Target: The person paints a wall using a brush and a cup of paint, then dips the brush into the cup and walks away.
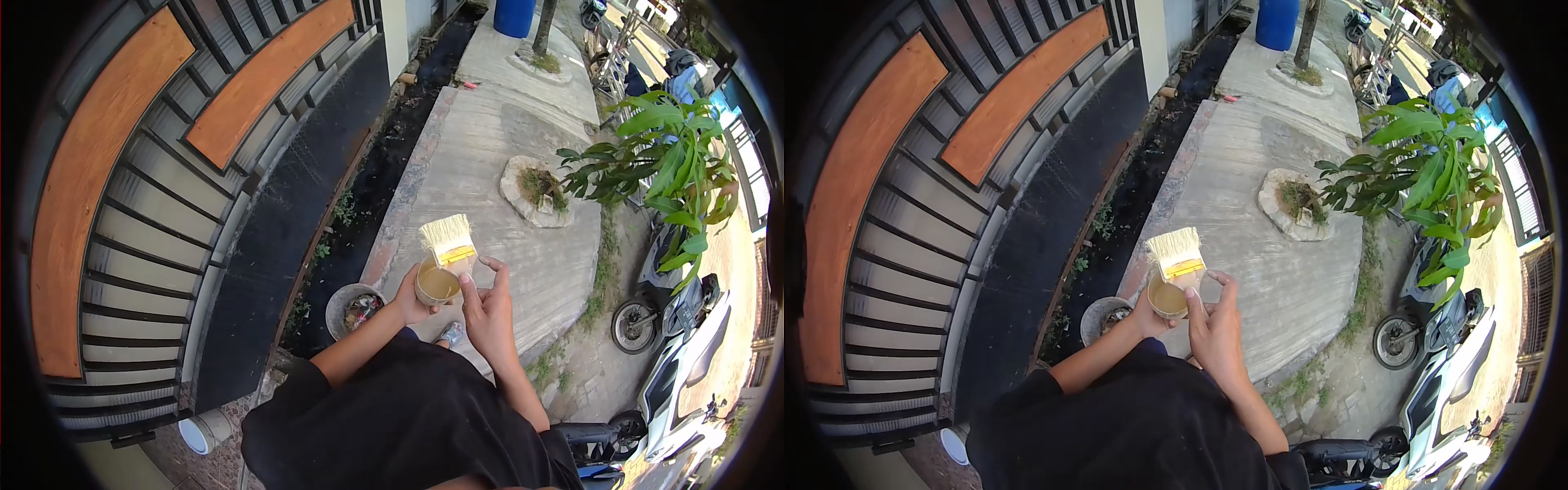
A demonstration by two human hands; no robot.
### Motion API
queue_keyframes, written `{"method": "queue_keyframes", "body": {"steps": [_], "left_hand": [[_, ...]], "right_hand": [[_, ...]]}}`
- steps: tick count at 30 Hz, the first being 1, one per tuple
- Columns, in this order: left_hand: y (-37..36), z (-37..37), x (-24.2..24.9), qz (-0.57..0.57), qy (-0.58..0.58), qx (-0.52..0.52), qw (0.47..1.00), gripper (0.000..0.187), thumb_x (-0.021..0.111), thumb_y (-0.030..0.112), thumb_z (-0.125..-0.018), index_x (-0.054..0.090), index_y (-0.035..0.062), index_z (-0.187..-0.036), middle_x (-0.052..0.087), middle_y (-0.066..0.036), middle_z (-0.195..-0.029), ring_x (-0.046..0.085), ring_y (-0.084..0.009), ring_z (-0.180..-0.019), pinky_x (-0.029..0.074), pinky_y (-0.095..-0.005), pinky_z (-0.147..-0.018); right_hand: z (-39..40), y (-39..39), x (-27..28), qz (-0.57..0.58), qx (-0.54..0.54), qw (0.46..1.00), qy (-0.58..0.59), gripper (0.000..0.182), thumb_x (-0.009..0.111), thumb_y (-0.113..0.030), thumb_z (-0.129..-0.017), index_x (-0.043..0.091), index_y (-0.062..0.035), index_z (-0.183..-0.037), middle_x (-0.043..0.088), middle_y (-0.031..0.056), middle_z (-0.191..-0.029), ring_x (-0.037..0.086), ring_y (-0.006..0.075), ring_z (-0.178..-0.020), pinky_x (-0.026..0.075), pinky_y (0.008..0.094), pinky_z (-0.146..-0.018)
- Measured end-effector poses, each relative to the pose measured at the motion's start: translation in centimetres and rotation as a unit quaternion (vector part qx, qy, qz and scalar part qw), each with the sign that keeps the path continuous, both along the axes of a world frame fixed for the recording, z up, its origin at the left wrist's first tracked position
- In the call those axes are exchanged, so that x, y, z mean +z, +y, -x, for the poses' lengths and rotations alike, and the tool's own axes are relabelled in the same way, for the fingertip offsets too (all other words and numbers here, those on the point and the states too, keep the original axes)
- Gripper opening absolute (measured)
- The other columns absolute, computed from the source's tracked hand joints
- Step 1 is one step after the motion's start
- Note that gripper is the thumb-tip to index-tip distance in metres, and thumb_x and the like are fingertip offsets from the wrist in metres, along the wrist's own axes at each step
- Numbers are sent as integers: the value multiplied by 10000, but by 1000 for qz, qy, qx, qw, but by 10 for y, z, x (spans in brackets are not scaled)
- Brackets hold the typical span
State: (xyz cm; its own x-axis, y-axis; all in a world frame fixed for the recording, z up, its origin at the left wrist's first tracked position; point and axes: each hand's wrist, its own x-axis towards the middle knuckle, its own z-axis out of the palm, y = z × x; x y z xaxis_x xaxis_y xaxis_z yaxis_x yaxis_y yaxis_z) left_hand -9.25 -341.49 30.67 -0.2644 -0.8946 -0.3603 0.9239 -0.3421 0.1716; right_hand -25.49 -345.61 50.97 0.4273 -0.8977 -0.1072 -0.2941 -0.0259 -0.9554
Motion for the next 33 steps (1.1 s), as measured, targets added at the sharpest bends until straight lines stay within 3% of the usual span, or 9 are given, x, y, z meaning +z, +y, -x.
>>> {"method": "queue_keyframes", "body": {"steps": [3, 10, 12, 14, 16, 17, 20, 21, 33], "left_hand": [[-24, 11, 6, 30, 76, 60, 995, 625, 365, 625, -1011, 590, 173, -1380, 707, -139, -1179, 721, -337, -897, 562, -320, -510], [-62, -26, -24, 71, 19, 151, 986, 612, 472, 642, -978, 611, 173, -1346, 674, -183, -1249, 699, -411, -991, 566, -325, -540], [-77, -46, -33, 80, 58, 182, 978, 626, 459, 629, -981, 604, 147, -1354, 650, -237, -1281, 700, -421, -1013, 556, -335, -549], [-93, -72, -36, 79, 47, 203, 975, 618, 450, 617, -984, 603, 146, -1354, 651, -233, -1284, 703, -418, -1014, 551, -336, -546], [-105, -83, -36, 81, 43, 233, 968, 611, 440, 606, -988, 603, 146, -1355, 651, -229, -1286, 705, -416, -1014, 547, -336, -544], [-110, -91, -32, 83, 29, 252, 964, 605, 433, 599, -991, 600, 148, -1359, 650, -230, -1286, 706, -415, -1010, 544, -340, -543], [-122, -108, -28, 91, 5, 287, 954, 597, 440, 589, -993, 591, 149, -1367, 638, -242, -1299, 704, -412, -1021, 540, -332, -542], [-126, -115, -32, 110, -1, 291, 950, 598, 443, 585, -997, 587, 142, -1372, 627, -249, -1314, 700, -416, -1030, 549, -334, -551], [-184, -136, -39, 124, 43, 368, 921, 619, 459, 584, -1001, 573, 115, -1390, 608, -265, -1322, 683, -453, -1054, 591, -364, -601]], "right_hand": [[8, -43, 9, -5, 15, 1000, -23, 462, 686, -145, -1001, 411, 3, -1343, 562, -7, -568, 446, 30, -501, 289, 241, -473], [-18, -140, -32, 10, 51, 996, -73, 385, 714, -85, -960, 451, -33, -1237, 563, -32, -609, 437, 14, -496, 274, 226, -456], [-32, -164, -29, -49, 79, 993, -76, 348, 692, -32, -943, 457, -1, -1198, 635, 47, -632, 526, 52, -523, 344, 249, -482], [-50, -183, -30, -66, 94, 989, -93, 313, 685, -49, -961, 458, -13, -1174, 589, 3, -608, 496, 35, -502, 321, 237, -460], [-66, -204, -31, -183, 116, 964, -155, 280, 675, -80, -982, 468, -30, -1163, 562, -19, -593, 476, 36, -471, 302, 226, -429], [-76, -210, -21, -172, 124, 968, -132, 176, 637, -127, -1020, 500, -47, -1097, 519, -34, -576, 442, 39, -440, 289, 224, -403], [-99, -232, -17, -172, 151, 962, -150, 141, 578, -179, -1060, 550, -41, -1050, 534, -16, -629, 424, 45, -431, 297, 225, -403], [-104, -241, -28, -170, 164, 961, -142, 275, 507, -240, -1093, 624, -6, -1175, 570, 18, -761, 373, 46, -410, 260, 223, -374], [-168, -334, -49, -220, 209, 943, -140, 345, 456, -308, -1121, 621, -10, -1177, 570, 26, -708, 402, 69, -445, 292, 228, -414]]}}
